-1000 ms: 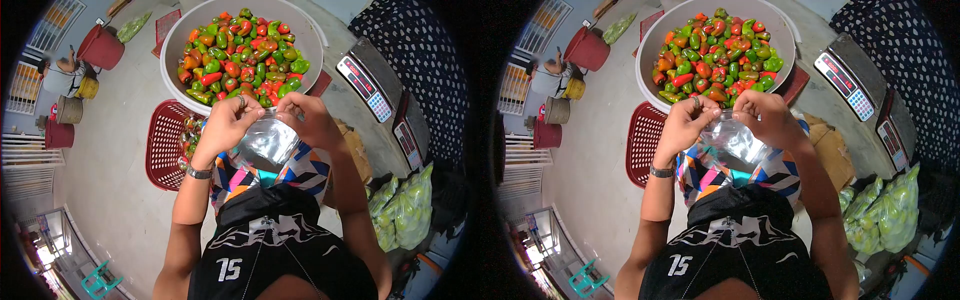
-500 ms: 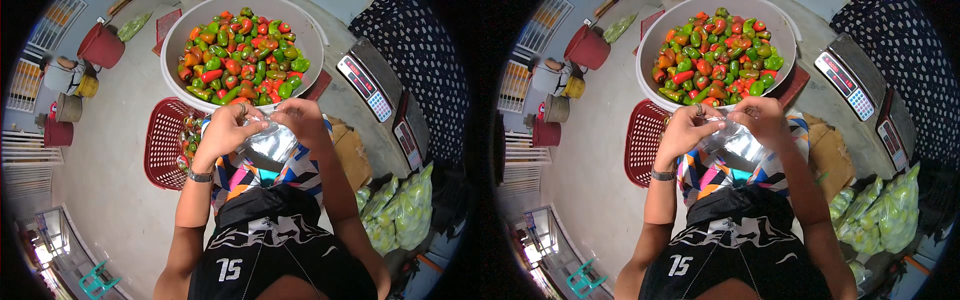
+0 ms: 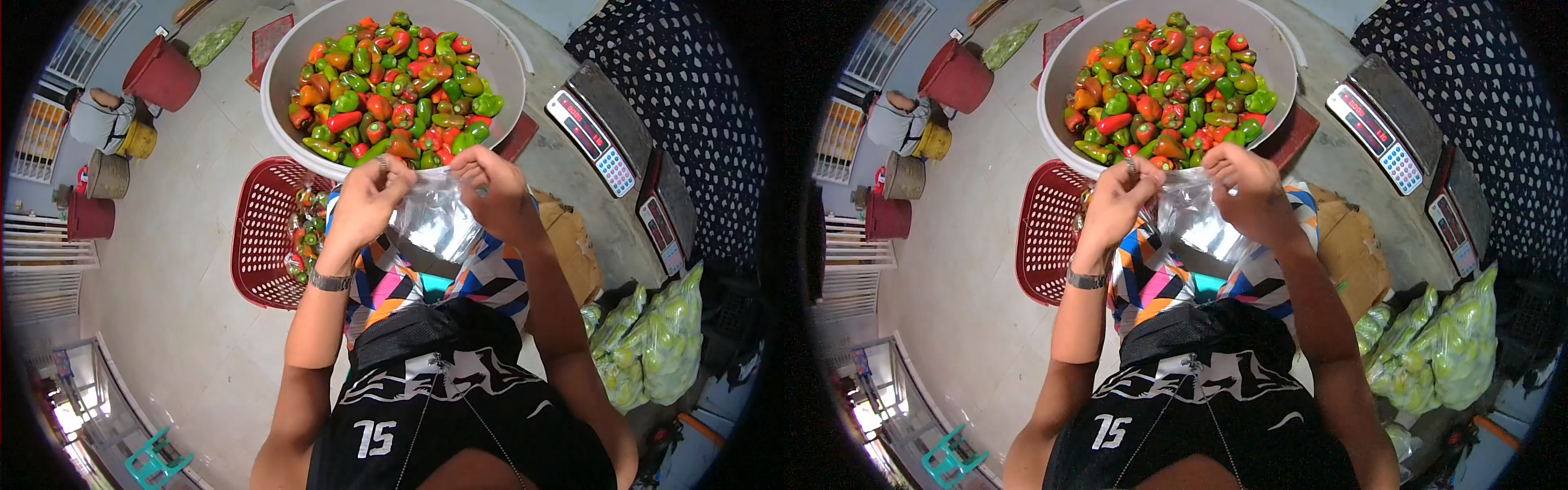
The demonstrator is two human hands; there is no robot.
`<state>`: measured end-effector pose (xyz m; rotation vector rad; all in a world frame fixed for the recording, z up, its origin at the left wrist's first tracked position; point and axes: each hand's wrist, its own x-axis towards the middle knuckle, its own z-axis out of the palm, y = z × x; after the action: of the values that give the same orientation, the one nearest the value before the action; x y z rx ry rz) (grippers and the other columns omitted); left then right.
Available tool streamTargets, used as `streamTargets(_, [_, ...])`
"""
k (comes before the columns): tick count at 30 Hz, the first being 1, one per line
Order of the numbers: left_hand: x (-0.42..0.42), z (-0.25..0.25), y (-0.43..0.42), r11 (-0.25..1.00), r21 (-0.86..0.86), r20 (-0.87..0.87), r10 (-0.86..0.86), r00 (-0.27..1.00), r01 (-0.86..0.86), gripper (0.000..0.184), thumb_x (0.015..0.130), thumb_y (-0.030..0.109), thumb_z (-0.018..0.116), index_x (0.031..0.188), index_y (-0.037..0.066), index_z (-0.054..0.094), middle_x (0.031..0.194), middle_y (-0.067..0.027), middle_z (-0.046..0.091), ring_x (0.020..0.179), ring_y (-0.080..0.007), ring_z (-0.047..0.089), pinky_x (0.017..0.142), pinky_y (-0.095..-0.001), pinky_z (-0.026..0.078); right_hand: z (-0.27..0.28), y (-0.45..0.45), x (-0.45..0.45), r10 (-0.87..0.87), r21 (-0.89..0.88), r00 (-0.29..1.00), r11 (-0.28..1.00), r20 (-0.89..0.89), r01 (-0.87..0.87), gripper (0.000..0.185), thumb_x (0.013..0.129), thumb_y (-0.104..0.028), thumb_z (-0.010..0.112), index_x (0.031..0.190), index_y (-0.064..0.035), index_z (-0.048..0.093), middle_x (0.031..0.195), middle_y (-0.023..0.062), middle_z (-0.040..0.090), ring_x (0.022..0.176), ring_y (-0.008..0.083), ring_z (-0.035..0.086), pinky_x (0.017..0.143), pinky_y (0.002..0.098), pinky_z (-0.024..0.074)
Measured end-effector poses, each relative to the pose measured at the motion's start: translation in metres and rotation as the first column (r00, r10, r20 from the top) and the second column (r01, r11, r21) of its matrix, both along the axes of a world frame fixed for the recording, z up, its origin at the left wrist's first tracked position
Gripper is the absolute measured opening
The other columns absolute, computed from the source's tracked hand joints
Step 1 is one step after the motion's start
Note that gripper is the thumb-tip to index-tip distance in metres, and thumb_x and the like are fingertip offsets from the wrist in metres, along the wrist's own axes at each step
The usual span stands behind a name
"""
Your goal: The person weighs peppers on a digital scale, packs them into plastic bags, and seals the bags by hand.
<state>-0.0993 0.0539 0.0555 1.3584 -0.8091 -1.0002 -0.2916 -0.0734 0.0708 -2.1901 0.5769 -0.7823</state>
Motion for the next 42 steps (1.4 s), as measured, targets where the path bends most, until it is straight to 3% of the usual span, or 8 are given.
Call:
streamTargets(7, [-0.026,-0.004,0.025,0.991,0.115,0.066,0.065,0.996,-0.072,0.020,0.106,0.019,0.062,0.095,0.002,0.062,0.080,0.0013,0.061,0.072,-0.0075,0.058,0.069,-0.0253,0.049,-0.022,0.024,-0.027,-0.379,0.516,0.923,0.777,-0.074,0.360,0.037,0.084,-0.020,0.086,0.105,-0.0026,0.061,0.092,0.0073,0.068,0.082,0.0173,0.069,0.074,0.0311,0.0551])
streamTargets(12, [-0.052,-0.025,0.028,0.997,0.071,-0.042,-0.009,0.999,0.012,0.018,0.103,0.018,0.066,0.094,0.003,0.061,0.084,0.0017,0.061,0.079,-0.0068,0.056,0.073,-0.0236,0.047,-0.050,0.054,-0.019,-0.261,0.845,0.957,0.534,0.123,0.036,0.030,0.085,-0.015,0.084,0.094,-0.0041,0.058,0.080,0.0008,0.062,0.072,0.0091,0.061,0.065,0.0257,0.0493])
streamTargets(21, [-0.034,-0.037,0.024,0.984,0.081,-0.381,-0.114,0.918,0.156,0.040,0.087,-0.001,0.079,0.071,0.012,0.044,0.077,0.0044,0.054,0.074,-0.0020,0.050,0.064,-0.0237,0.046,-0.061,0.033,-0.020,-0.077,0.781,0.991,0.623,0.108,-0.037,0.028,0.078,-0.005,0.079,0.081,-0.0097,0.052,0.072,-0.0065,0.049,0.068,0.0037,0.044,0.057,0.0254,0.0349])
streamTargets(25, [-0.022,-0.035,0.024,0.997,0.064,0.595,0.005,0.804,-0.053,0.025,0.076,-0.007,0.068,0.073,0.004,0.046,0.059,-0.0027,0.048,0.057,-0.0131,0.050,0.055,-0.0323,0.042,-0.040,0.022,-0.037,-0.383,0.069,0.882,0.907,-0.273,0.415,0.028,0.075,-0.006,0.080,0.082,-0.0058,0.052,0.067,0.0046,0.054,0.062,0.0203,0.055,0.060,0.0340,0.0431])
streamTargets(28, [-0.043,-0.008,0.016,0.984,0.141,0.601,0.002,0.799,-0.108,0.017,0.078,-0.004,0.068,0.077,0.002,0.052,0.060,-0.0040,0.049,0.056,-0.0165,0.050,0.056,-0.0326,0.042,-0.058,0.027,-0.027,-0.444,-0.092,0.896,0.892,0.004,0.442,0.033,0.076,-0.012,0.084,0.084,-0.0035,0.052,0.067,0.0098,0.054,0.063,0.0273,0.059,0.062,0.0394,0.0465])
streamTargets(34, [-0.062,-0.036,0.005,0.979,-0.081,0.528,0.201,0.825,-0.187,0.031,0.083,0.010,0.082,0.099,0.002,0.056,0.074,0.0017,0.054,0.071,-0.0094,0.054,0.066,-0.0257,0.047,-0.068,0.044,-0.015,-0.266,0.371,0.960,0.885,-0.092,0.281,0.044,0.081,-0.014,0.084,0.067,-0.0038,0.043,0.058,0.0041,0.040,0.059,0.0126,0.037,0.054,0.0342,0.0345])
streamTargets(39, [-0.059,-0.044,0.008,0.961,0.271,-0.225,0.013,0.974,0.050,0.037,0.089,0.011,0.081,0.111,0.001,0.053,0.075,0.0010,0.056,0.073,-0.0115,0.055,0.069,-0.0260,0.049,-0.075,0.058,-0.005,-0.315,0.438,0.948,0.849,-0.030,0.296,0.044,0.079,-0.007,0.080,0.068,-0.0037,0.038,0.061,0.0028,0.032,0.063,0.0108,0.032,0.054,0.0346,0.0299])
streamTargets(42, [-0.039,-0.069,0.005,0.985,0.164,0.160,0.033,0.986,-0.060,0.021,0.080,-0.005,0.068,0.092,0.003,0.054,0.069,-0.0005,0.055,0.066,-0.0156,0.057,0.061,-0.0337,0.046,-0.102,0.042,-0.016,-0.268,0.480,0.960,0.833,-0.083,0.274,0.041,0.078,-0.003,0.077,0.067,-0.0035,0.038,0.060,0.0048,0.033,0.059,0.0138,0.034,0.054,0.0364,0.0312])
